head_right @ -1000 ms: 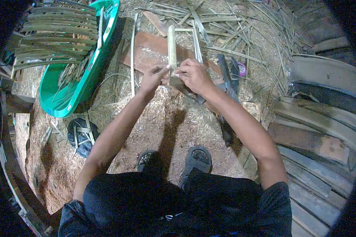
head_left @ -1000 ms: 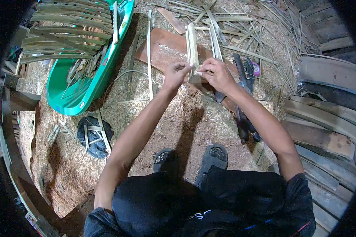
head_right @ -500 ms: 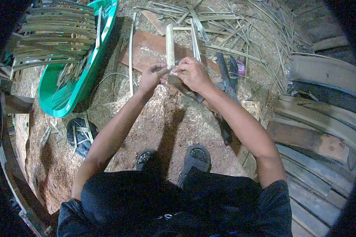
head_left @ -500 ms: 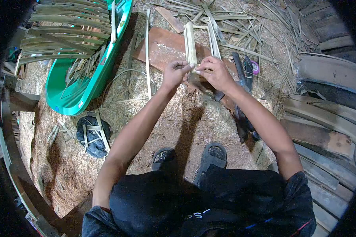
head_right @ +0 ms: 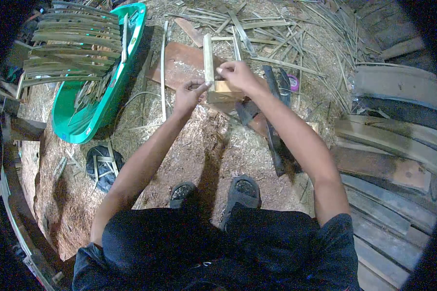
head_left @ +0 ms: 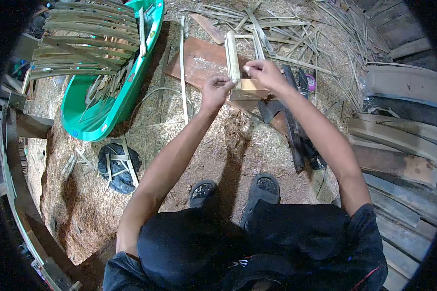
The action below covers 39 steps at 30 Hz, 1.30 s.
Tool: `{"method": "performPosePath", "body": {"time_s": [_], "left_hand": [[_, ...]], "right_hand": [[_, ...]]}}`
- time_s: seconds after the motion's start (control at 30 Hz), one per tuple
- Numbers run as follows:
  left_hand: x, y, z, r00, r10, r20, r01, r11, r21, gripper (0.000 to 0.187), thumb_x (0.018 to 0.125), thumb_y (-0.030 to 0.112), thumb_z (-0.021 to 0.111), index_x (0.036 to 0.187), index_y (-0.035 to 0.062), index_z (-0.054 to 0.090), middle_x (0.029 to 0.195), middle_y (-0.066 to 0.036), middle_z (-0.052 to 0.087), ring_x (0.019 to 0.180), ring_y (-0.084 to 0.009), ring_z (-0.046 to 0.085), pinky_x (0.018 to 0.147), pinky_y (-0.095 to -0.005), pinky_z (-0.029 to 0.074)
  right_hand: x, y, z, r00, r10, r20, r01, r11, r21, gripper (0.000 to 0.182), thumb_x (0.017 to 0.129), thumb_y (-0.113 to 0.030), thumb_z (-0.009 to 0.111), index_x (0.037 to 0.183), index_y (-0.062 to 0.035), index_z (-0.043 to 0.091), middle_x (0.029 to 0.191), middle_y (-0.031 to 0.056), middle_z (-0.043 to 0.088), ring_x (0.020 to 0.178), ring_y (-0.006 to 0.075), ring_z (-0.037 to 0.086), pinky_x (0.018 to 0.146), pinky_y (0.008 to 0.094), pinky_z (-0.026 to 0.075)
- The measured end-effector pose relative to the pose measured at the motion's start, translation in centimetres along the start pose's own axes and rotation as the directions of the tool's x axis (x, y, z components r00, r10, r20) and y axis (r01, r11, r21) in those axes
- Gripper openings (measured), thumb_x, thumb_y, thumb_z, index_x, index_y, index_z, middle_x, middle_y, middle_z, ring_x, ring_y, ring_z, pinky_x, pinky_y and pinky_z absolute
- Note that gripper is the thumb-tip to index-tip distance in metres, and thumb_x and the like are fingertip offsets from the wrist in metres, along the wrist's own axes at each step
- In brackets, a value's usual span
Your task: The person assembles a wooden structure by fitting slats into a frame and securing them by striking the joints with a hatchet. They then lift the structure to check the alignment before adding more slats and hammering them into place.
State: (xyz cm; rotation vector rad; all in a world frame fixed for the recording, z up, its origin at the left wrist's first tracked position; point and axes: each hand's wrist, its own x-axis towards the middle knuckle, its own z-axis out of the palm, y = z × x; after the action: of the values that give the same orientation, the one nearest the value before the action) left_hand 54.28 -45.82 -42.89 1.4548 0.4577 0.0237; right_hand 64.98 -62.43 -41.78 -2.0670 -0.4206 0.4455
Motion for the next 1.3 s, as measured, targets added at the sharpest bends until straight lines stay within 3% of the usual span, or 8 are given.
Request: {"method": "performPosePath", "body": {"time_s": [0.07,0.1,0.2,0.23,0.37,1.07,1.17,1.3], "left_hand": [[0.1,-0.1,0.1,1.000,0.012,-0.013,-0.012,1.000,0.016,0.030,0.081,0.019,0.080,0.099,0.0010,0.066,0.085,-0.005,0.066,0.068,-0.0100,0.059,0.058,-0.0241,0.048],[0.2,-0.4,0.1,1.000,0.019,-0.022,-0.018,1.000,0.023,0.030,0.080,0.019,0.080,0.099,0.0007,0.066,0.086,-0.006,0.067,0.069,-0.0103,0.059,0.059,-0.0240,0.048],[0.7,-1.2,0.0,0.997,0.073,-0.020,-0.073,0.997,0.000,0.030,0.080,0.019,0.080,0.099,0.0002,0.066,0.088,-0.007,0.067,0.069,-0.0110,0.060,0.060,-0.0239,0.049],[0.8,-1.4,0.0,0.997,0.071,-0.015,-0.071,0.997,0.019,0.029,0.080,0.018,0.080,0.098,0.0001,0.065,0.086,-0.006,0.066,0.070,-0.0109,0.059,0.060,-0.0240,0.049],[1.3,-1.9,0.1,0.997,0.068,-0.027,-0.070,0.996,-0.048,0.026,0.079,0.015,0.080,0.093,0.0002,0.063,0.083,-0.005,0.065,0.070,-0.0108,0.059,0.062,-0.0243,0.049],[1.8,-2.8,-0.2,0.994,0.099,-0.037,-0.100,0.995,-0.022,0.033,0.077,0.016,0.083,0.092,0.0011,0.058,0.084,-0.006,0.063,0.074,-0.0123,0.060,0.065,-0.0254,0.050],[1.8,-3.0,-0.1,0.990,0.131,-0.048,-0.133,0.990,-0.037,0.032,0.078,0.018,0.083,0.094,0.0022,0.060,0.082,-0.004,0.063,0.069,-0.0105,0.059,0.060,-0.0238,0.048],[1.2,-2.2,-0.1,0.989,0.127,-0.076,-0.125,0.992,0.026,0.036,0.077,0.019,0.084,0.096,0.0012,0.059,0.084,-0.005,0.063,0.074,-0.0122,0.059,0.064,-0.0256,0.049]], "right_hand": [[1.6,1.0,-0.1,1.000,-0.021,0.009,0.020,0.999,0.047,0.030,0.092,-0.018,0.067,0.112,0.0035,0.066,0.096,0.0098,0.070,0.085,0.0136,0.065,0.075,0.0281,0.052],[1.9,1.3,0.5,0.998,-0.010,-0.054,0.016,0.995,0.096,0.026,0.088,-0.023,0.067,0.098,0.0007,0.073,0.081,0.0102,0.072,0.075,0.0192,0.068,0.070,0.0334,0.052],[3.0,2.2,1.3,1.000,0.006,0.018,-0.006,1.000,0.009,0.026,0.089,-0.025,0.066,0.097,-0.0012,0.073,0.082,0.0112,0.072,0.077,0.0213,0.069,0.073,0.0343,0.051],[3.2,2.7,1.6,0.998,-0.065,-0.006,0.065,0.996,-0.056,0.028,0.089,-0.028,0.065,0.094,-0.0021,0.074,0.083,0.0122,0.072,0.079,0.0234,0.069,0.075,0.0351,0.051],[2.5,1.4,1.5,0.998,0.054,0.028,-0.053,0.998,-0.041,0.030,0.089,-0.030,0.065,0.094,-0.0025,0.075,0.083,0.0126,0.073,0.078,0.0215,0.067,0.075,0.0353,0.050],[2.5,0.8,1.8,0.983,0.163,0.080,-0.179,0.946,0.271,0.028,0.090,-0.021,0.066,0.091,0.0066,0.073,0.080,0.0091,0.072,0.067,0.0151,0.064,0.065,0.0299,0.050],[2.7,1.1,1.8,0.986,0.144,0.090,-0.163,0.951,0.264,0.028,0.090,-0.022,0.067,0.092,0.0052,0.073,0.080,0.0093,0.072,0.069,0.0156,0.065,0.067,0.0307,0.050],[2.8,2.2,1.9,0.999,0.028,0.023,-0.030,0.997,0.068,0.027,0.089,-0.023,0.068,0.094,0.0029,0.073,0.080,0.0097,0.072,0.071,0.0167,0.065,0.071,0.0316,0.051]]}}
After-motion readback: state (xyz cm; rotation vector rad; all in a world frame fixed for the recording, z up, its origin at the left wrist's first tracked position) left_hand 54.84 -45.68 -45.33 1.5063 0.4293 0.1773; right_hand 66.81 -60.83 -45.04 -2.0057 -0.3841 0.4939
